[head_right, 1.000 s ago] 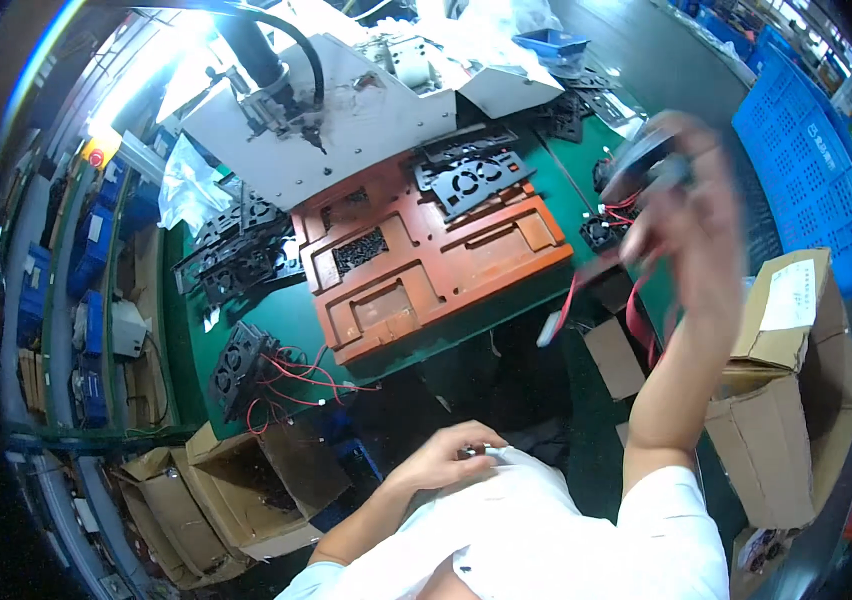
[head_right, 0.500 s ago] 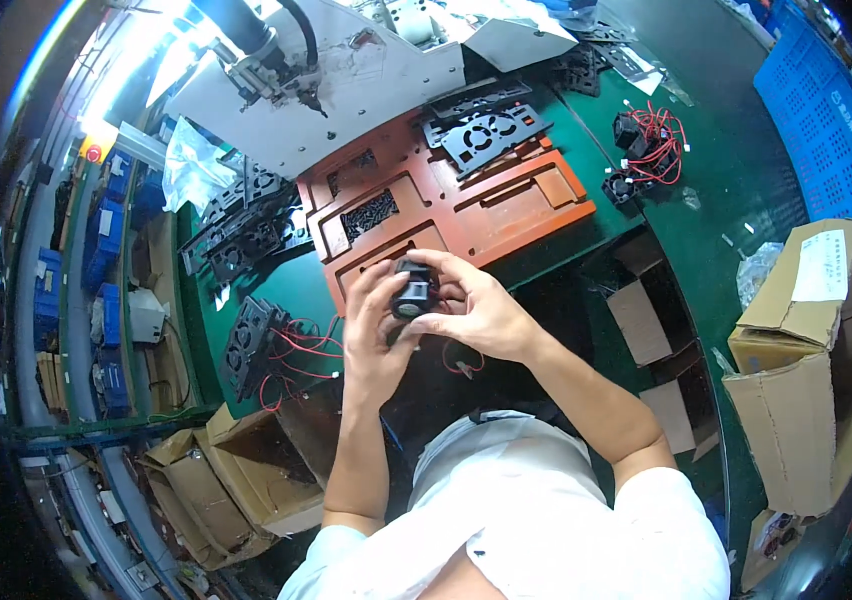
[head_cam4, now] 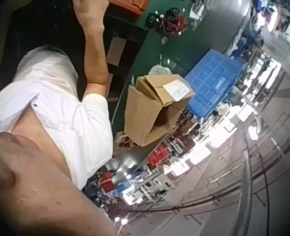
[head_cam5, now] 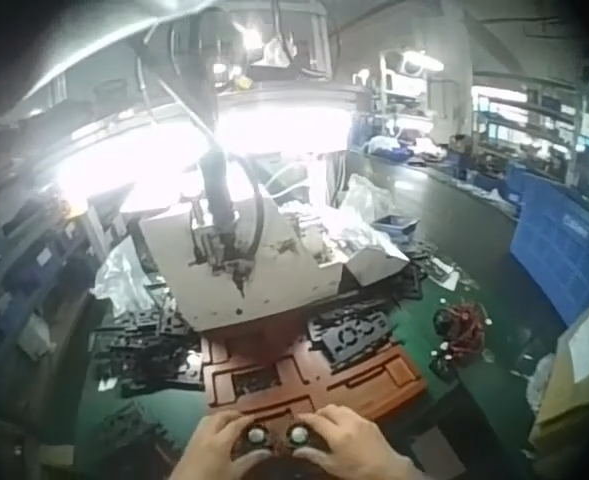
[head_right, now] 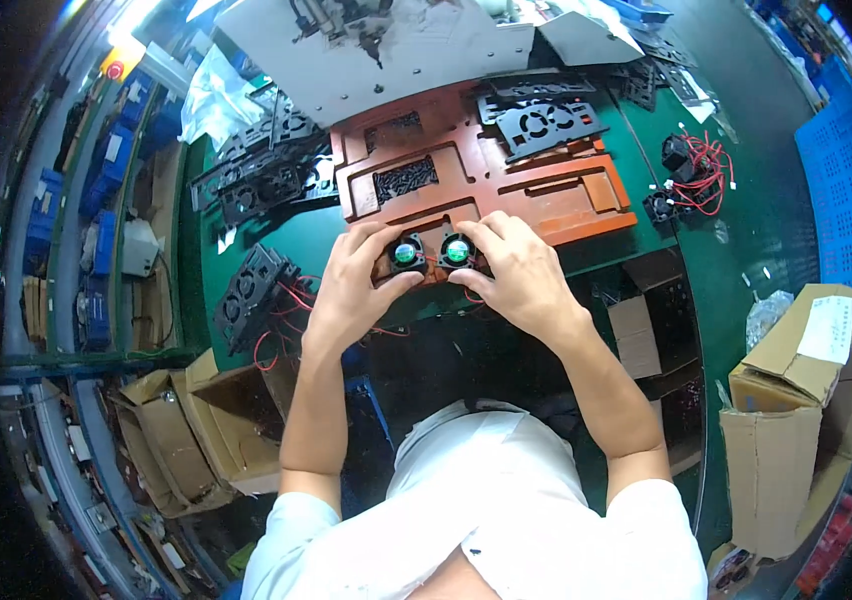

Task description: Assembling cooling fans into a plastic housing frame using an electric screwdriver.

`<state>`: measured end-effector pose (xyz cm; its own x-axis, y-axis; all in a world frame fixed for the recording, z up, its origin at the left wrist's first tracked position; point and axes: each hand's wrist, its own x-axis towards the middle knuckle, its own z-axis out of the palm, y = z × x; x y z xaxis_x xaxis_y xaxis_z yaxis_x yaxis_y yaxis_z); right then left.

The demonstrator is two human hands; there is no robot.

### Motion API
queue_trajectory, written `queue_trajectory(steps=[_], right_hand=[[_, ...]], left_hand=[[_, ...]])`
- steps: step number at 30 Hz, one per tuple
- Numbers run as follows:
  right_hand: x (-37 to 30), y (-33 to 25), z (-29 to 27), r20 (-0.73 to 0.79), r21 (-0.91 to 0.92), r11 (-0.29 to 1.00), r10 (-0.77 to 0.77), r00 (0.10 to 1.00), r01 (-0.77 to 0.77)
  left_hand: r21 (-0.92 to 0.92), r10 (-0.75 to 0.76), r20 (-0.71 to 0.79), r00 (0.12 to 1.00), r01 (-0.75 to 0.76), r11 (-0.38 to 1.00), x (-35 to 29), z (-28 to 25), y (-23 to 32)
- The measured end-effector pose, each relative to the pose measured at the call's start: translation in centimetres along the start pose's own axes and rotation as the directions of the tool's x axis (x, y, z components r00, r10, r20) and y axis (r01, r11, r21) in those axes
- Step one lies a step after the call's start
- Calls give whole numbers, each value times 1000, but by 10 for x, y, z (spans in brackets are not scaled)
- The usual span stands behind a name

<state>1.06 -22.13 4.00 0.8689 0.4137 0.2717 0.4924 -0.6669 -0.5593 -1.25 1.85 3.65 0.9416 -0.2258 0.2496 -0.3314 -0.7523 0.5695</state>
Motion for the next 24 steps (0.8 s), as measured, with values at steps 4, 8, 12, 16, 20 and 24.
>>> queue_trajectory(steps=[4,8,12,16,20,24], right_hand=[[5,7,0,75,10,1000,2,997,-3],[5,8,3,32,49,998,-28,999,27],[3,5,1,11,216,976,39,999,-40],[7,-13,1,-89,417,907,-13,996,49],[-1,-13,6,125,799,545,263,957,-254],[-2,4,4,309,757,551,173,935,-352]], left_hand=[[-23,37,80,996,-36,999,11,1,-7],[10,33,30,999,-33,999,16,1,-11],[-16,-30,-49,998,29,999,14,-1,5],[-859,-209,251,945,317,403,16,3,27],[-844,-251,232,940,323,428,13,7,22],[-823,-254,249,935,342,454,11,9,18]])
